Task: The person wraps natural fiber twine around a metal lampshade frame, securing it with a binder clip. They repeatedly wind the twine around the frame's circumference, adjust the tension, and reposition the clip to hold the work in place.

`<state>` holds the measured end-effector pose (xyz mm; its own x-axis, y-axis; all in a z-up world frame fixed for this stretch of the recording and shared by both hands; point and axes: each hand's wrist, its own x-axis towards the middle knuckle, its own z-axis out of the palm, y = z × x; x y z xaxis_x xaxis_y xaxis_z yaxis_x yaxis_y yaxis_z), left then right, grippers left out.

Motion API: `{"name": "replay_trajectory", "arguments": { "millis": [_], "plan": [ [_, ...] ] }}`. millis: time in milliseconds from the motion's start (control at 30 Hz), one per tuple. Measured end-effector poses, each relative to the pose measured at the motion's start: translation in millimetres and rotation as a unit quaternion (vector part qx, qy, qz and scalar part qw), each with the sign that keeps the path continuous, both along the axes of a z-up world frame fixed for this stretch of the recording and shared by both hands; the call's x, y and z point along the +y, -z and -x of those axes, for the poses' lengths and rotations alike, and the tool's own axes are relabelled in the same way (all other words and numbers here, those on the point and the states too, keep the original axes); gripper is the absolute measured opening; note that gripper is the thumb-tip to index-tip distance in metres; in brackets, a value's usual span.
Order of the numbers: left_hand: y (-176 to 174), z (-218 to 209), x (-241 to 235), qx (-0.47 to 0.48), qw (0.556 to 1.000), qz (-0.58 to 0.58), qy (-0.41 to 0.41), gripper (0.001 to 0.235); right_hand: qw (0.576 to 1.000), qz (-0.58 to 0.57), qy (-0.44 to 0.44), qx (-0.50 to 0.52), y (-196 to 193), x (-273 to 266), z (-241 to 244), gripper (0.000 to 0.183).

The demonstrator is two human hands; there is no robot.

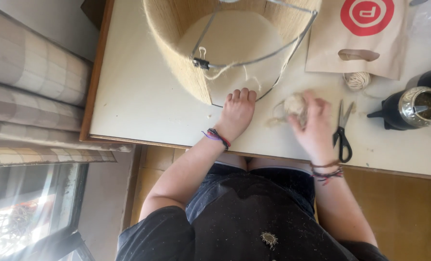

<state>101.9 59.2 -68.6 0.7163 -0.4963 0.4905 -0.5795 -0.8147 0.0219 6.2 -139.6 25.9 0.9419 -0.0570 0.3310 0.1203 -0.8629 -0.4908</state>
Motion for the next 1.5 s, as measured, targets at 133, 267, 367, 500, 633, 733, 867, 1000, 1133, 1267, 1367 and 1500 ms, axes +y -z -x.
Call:
{"name": "replay_trajectory", "arguments": {
  "millis": [133,267,367,500,633,733,867,1000,1133,1267,1367,1500],
  "plan": [
    [-56,10,5,-0.028,0.998,0.043,0.034,0.006,0.997,0.078,0.004,0.007,24,29,-18,0.065],
    [-75,17,13,-0.048,0.992,0.098,0.061,0.011,0.999,-0.036,-0.033,0.009,48,54,-64,0.086],
    [-74,23,20,-0.044,0.988,0.127,0.080,0.015,0.990,-0.115,-0.077,0.004,68,54,-81,0.092],
    [-72,33,35,-0.012,0.985,0.149,0.091,0.017,0.986,-0.140,-0.094,0.020,73,38,-54,0.070],
    [-26,36,38,0.008,0.984,0.157,0.087,0.014,0.988,-0.137,-0.068,-0.005,15,27,-19,0.029],
    [0,36,37,0.032,0.979,0.182,0.086,0.015,0.979,-0.170,-0.094,-0.069,-18,46,-24,0.028],
    [-4,37,36,0.023,0.981,0.175,0.077,0.013,0.973,-0.163,-0.148,-0.071,5,67,-93,0.028],
    [-38,55,49,0.017,0.979,0.176,0.101,0.014,0.989,-0.070,-0.116,0.064,12,97,-173,0.061],
    [-116,81,68,-0.003,0.950,0.248,0.189,0.021,0.976,0.058,-0.156,0.138,6,130,-193,0.106],
    [-171,93,81,-0.102,0.910,0.330,0.231,0.022,0.976,0.109,-0.189,-0.016,81,115,-223,0.059],
    [-211,88,81,-0.138,0.907,0.343,0.200,0.023,0.976,-0.092,-0.198,0.013,62,109,-192,0.060],
    [-248,68,56,-0.132,0.954,0.265,0.046,0.017,0.940,-0.271,-0.204,0.031,53,87,-171,0.062]
  ]
}}
